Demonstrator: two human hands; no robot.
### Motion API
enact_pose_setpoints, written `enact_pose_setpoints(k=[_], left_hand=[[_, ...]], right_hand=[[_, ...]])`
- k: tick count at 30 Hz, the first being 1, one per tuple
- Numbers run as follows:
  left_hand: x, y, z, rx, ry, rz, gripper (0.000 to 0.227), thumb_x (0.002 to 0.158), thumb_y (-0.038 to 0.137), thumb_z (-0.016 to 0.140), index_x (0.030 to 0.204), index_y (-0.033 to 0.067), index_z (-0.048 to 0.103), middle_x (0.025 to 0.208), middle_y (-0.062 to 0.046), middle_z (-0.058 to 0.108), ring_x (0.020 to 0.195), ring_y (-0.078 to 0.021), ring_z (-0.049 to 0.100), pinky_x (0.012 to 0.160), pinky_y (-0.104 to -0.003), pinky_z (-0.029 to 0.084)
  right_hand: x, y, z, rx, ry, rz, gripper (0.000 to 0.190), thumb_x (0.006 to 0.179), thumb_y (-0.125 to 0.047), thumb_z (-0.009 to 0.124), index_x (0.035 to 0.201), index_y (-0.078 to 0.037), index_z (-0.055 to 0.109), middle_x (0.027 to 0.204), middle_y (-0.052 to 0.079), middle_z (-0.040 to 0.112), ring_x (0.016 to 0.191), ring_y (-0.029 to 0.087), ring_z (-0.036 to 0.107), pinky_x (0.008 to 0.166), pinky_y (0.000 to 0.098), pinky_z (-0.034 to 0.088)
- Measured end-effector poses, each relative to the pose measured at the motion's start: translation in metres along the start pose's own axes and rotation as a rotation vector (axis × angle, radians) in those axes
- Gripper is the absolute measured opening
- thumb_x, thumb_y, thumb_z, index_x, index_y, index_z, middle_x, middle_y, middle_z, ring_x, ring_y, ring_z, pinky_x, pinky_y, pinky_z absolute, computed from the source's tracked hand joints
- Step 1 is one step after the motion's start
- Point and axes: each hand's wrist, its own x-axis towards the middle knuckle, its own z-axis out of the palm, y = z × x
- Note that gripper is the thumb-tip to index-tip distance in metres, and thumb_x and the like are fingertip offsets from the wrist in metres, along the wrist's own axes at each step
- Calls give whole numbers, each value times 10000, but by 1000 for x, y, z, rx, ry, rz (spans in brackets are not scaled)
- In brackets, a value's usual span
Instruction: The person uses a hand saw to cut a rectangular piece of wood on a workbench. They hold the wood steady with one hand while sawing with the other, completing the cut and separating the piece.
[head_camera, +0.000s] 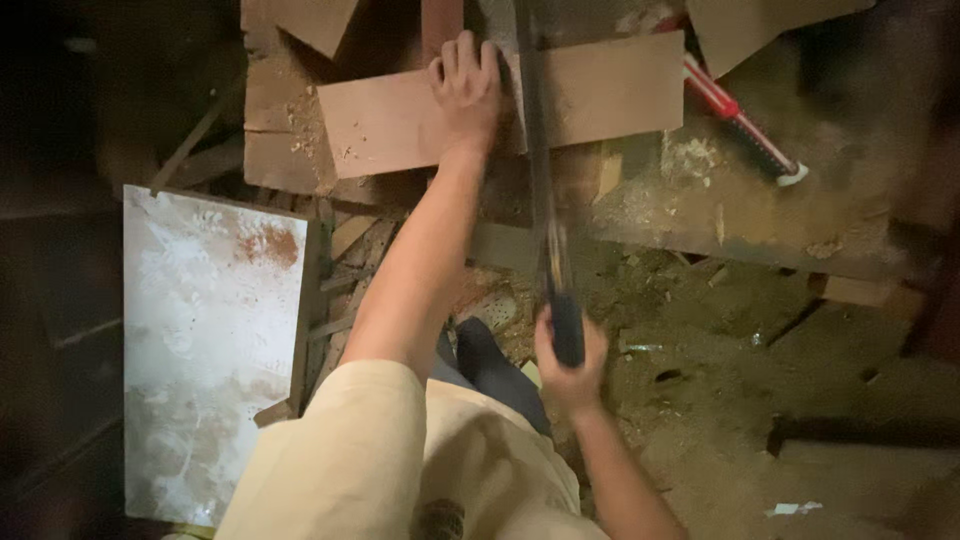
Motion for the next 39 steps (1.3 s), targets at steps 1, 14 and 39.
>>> enact_pose_setpoints(k=[1, 14, 39], left_hand=[[4, 0, 0, 3, 6, -4, 168, 883, 96, 661, 1050, 115, 651, 1218, -103, 602, 1139, -302, 551, 961, -483, 439], [1, 0, -14, -63, -120, -29, 286, 869, 86, 639, 1154, 93, 636, 1292, -127, 554, 1213, -321, 512, 1013, -508, 400], [1, -13, 13, -54, 3, 22, 270, 847, 74, 642, 1116, 94, 634, 1323, -144, 554, 1188, -343, 518, 977, -522, 416]], right_hand=[[-20, -6, -12, -12, -6, -48, 24, 923, -37, 654, 903, -22, 654, 713, 43, 622, 582, 133, 611, 515, 277, 443], [-19, -5, -8, -4, -63, 48, 40, 864, -36, 699, 890, -37, 668, 675, 26, 658, 585, 89, 650, 523, 275, 510], [28, -33, -7, 170, -61, 223, 88, 912, -7, 638, 989, -4, 681, 700, 5, 646, 563, 79, 597, 490, 239, 439]])
